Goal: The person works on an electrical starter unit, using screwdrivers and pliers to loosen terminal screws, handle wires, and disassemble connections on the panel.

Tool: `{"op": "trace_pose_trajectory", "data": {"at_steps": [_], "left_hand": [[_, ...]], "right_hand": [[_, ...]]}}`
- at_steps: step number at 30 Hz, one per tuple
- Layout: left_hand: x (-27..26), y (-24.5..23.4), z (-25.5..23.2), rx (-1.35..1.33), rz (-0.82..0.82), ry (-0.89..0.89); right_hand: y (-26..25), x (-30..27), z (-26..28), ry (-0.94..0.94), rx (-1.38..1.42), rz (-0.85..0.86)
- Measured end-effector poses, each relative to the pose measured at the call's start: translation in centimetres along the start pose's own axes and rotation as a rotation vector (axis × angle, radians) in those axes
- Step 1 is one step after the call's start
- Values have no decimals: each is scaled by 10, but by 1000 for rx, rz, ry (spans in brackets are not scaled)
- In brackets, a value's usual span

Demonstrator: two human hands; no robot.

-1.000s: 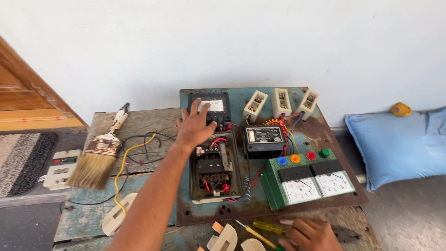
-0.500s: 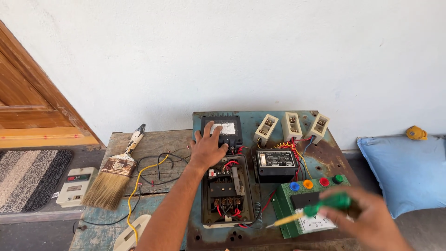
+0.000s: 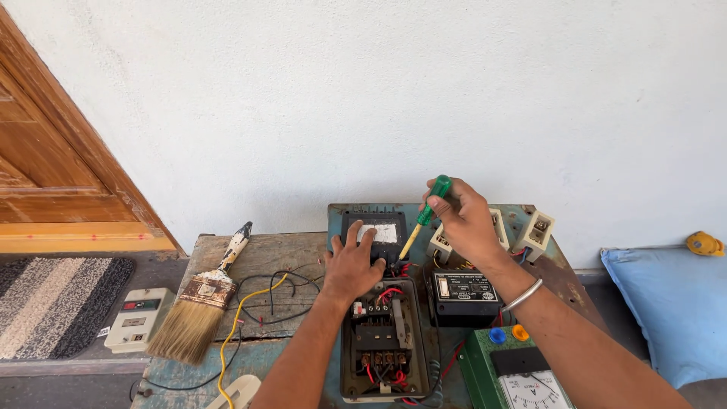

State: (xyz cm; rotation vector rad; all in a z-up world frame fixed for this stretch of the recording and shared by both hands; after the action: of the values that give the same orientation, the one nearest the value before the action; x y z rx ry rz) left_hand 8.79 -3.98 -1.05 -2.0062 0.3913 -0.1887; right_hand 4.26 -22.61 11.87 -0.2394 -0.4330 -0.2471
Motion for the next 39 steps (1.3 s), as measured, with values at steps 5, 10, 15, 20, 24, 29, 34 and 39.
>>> {"op": "trace_pose_trajectory", "data": {"at_steps": [5, 10, 15, 20, 24, 29, 34, 39], "left_hand": [[0, -2, -1, -8, -3, 7], [1, 0, -1, -9, -9, 14], [0, 0, 0, -16, -15, 15], [1, -1, 0, -17, -31, 16], [1, -1, 0, -18, -43, 14], [1, 0, 2, -24, -41, 13], [2, 2, 2, -14, -37, 17], [3, 2, 2, -13, -34, 15]], "right_hand": [[-3, 9, -21, 32, -1, -21], [-2, 10, -27, 24, 0, -4], [1, 11, -24, 30, -37, -7], [10, 11, -13, 24, -161, -1], [20, 13, -1, 15, -214, 19], [22, 14, 6, -13, -224, 27], [20, 9, 1, 25, -267, 24], [29, 9, 10, -37, -211, 116]]}}
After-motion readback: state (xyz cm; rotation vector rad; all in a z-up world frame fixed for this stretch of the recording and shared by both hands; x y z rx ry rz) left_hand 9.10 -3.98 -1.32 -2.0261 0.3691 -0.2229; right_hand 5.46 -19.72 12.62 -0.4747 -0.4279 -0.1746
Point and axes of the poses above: each hand's wrist, its own x-axis towards the middle knuckle, its own y-axis out of the palm, z = x × y, the point moved 10 cm from there along x, towards the middle knuckle, and after that the axes turned 4 degrees about -z, right-handed, at the moved point
